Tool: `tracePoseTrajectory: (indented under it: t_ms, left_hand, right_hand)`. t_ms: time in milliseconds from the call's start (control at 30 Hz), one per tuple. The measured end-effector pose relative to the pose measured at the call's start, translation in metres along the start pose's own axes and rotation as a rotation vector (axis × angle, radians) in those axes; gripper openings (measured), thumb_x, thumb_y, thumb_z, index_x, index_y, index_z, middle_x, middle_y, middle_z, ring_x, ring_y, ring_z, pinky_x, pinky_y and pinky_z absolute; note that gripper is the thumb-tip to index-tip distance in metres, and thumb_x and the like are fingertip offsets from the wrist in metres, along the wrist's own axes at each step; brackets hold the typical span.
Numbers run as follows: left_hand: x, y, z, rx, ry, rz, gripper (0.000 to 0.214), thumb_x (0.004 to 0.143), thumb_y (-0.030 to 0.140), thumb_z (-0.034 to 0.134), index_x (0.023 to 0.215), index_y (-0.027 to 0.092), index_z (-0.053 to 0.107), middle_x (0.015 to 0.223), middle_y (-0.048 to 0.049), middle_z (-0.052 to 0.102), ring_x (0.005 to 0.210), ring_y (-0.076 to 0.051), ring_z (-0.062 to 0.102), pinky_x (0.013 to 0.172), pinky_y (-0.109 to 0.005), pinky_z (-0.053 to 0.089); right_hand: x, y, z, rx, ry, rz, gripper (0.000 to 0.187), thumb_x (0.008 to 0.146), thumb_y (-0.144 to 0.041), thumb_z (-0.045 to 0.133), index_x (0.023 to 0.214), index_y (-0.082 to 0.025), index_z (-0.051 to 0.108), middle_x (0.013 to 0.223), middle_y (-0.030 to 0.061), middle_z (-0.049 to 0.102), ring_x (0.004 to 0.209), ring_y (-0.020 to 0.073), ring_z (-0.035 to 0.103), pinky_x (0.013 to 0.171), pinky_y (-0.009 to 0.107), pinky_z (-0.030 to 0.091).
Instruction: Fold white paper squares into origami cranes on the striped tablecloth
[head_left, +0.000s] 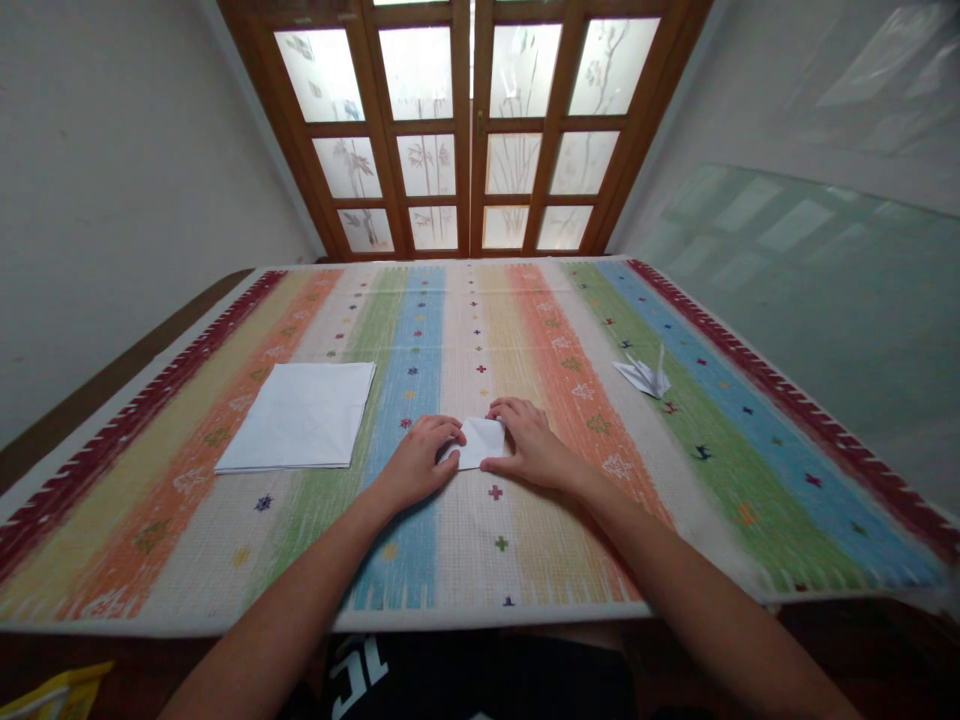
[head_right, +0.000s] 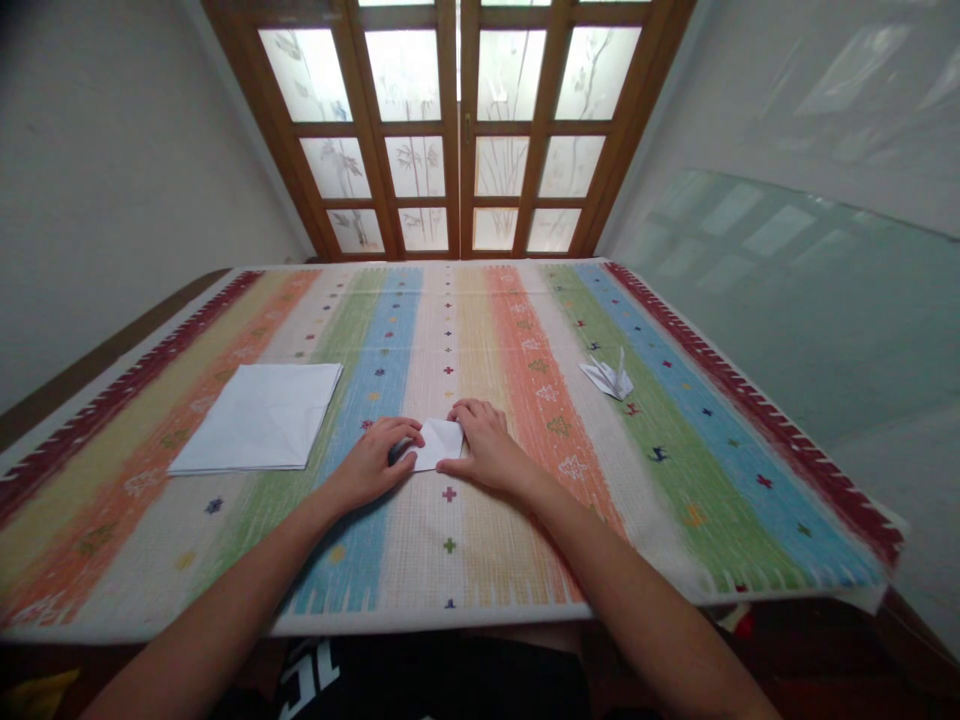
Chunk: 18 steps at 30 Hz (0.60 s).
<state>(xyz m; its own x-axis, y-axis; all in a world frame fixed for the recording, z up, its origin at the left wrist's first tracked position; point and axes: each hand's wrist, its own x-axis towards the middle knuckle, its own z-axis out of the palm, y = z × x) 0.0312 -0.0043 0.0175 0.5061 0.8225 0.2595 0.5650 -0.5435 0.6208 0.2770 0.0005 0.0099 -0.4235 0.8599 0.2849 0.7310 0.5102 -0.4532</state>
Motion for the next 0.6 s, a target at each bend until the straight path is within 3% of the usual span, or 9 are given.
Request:
tracePoseTrajectory:
  t_ms: [167,300,400,500,600]
  left_hand:
    - [0.0,0.002,0.001,-0.064,0.01,0.002,0.021,0.091,0.011,0.059,0.106,0.019,0.072,0.128,-0.0118,0.07,0.118,-0.026,0.068,0.109,-0.049,0.054]
    - [-0.001,0.007,-0.001,-0.057,0.075,0.007,0.02,0.098,0.023,0.063,0.116,0.02,0.071,0.136,-0.0139,0.068,0.128,-0.029,0.065,0.114,-0.053,0.049]
    - [-0.001,0.013,-0.003,-0.09,0.121,0.01,0.026,0.101,0.038,0.063,0.119,0.02,0.071,0.143,-0.0159,0.064,0.135,-0.032,0.06,0.117,-0.054,0.046]
    - [-0.001,0.016,-0.003,-0.281,0.096,-0.015,0.039,0.107,0.051,0.05,0.109,0.019,0.071,0.122,-0.015,0.071,0.113,-0.028,0.068,0.104,-0.046,0.055]
    - [-0.001,0.014,0.002,-0.596,0.041,-0.145,0.053,0.108,0.063,0.037,0.105,0.019,0.067,0.093,-0.0085,0.071,0.082,-0.022,0.068,0.082,-0.038,0.059]
  right_hand:
    - [0.001,-0.006,-0.005,0.227,-0.053,0.02,0.042,0.083,-0.023,0.077,0.12,-0.023,0.057,0.099,0.0048,0.072,0.084,0.0221,0.067,0.077,0.035,0.054]
    - [0.003,-0.006,-0.005,0.559,-0.012,0.02,0.053,0.091,-0.024,0.071,0.138,-0.025,0.047,0.114,0.0088,0.073,0.099,0.0228,0.073,0.084,0.036,0.06]
    - [0.004,-0.009,-0.008,0.658,0.026,-0.026,0.053,0.096,-0.028,0.069,0.143,-0.026,0.045,0.128,0.013,0.068,0.106,0.0226,0.074,0.09,0.039,0.062]
    - [0.004,-0.016,-0.014,0.541,0.061,-0.177,0.041,0.096,-0.028,0.07,0.135,-0.025,0.057,0.134,0.0134,0.066,0.12,0.0253,0.069,0.097,0.042,0.061]
    - [0.002,-0.022,-0.016,0.442,0.078,-0.319,0.038,0.098,-0.022,0.067,0.135,-0.023,0.061,0.132,0.0138,0.068,0.126,0.0263,0.066,0.106,0.045,0.056]
